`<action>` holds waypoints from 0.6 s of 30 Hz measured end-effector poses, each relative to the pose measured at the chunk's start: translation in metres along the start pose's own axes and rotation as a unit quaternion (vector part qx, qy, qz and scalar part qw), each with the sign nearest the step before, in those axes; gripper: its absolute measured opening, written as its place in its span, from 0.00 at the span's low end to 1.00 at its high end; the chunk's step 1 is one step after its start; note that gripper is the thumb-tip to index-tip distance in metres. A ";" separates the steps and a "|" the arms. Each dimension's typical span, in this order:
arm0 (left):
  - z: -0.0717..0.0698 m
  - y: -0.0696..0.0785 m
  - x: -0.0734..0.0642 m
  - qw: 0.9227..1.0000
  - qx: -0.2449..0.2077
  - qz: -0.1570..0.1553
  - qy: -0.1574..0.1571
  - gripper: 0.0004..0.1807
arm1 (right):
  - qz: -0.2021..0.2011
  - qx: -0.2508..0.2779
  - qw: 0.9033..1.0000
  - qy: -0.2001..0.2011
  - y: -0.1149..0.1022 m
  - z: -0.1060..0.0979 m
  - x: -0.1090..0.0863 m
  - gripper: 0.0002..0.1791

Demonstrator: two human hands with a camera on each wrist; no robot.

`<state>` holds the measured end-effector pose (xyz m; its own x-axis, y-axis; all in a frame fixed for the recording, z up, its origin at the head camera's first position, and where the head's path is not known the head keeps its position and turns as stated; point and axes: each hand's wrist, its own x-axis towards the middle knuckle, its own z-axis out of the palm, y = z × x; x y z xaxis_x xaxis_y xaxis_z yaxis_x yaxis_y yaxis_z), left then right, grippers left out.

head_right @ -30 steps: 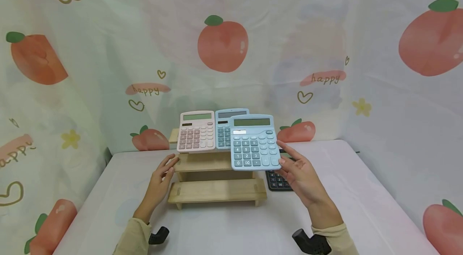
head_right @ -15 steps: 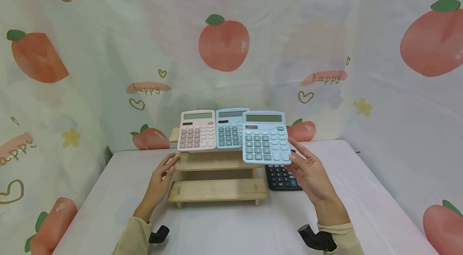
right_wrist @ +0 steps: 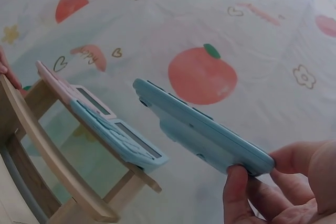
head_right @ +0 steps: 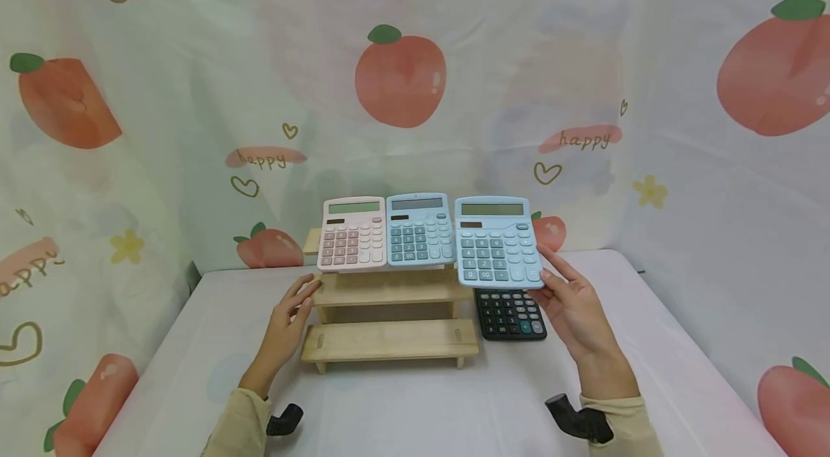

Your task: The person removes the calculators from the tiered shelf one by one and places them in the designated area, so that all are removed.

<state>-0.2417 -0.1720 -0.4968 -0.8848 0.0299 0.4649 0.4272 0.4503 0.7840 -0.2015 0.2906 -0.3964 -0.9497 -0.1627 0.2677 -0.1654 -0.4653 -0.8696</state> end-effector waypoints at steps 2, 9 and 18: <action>0.000 0.001 -0.001 1.000 0.001 0.007 0.004 0.20 | 0.001 0.002 1.000 0.005 0.001 -0.003 0.000 0.23; -0.001 0.016 -0.001 1.000 0.007 -0.002 0.007 0.19 | 0.004 0.016 1.000 0.024 0.002 -0.012 0.001 0.23; -0.001 0.002 0.000 1.000 0.000 0.001 -0.001 0.20 | 0.009 0.046 0.997 0.063 0.001 -0.028 0.001 0.22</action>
<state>-0.2404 -0.1723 -0.4947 -0.8844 0.0321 0.4657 0.4287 0.4504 0.7832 -0.2099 0.3148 -0.4089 -0.9790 -0.0641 0.1935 -0.1287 -0.5417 -0.8307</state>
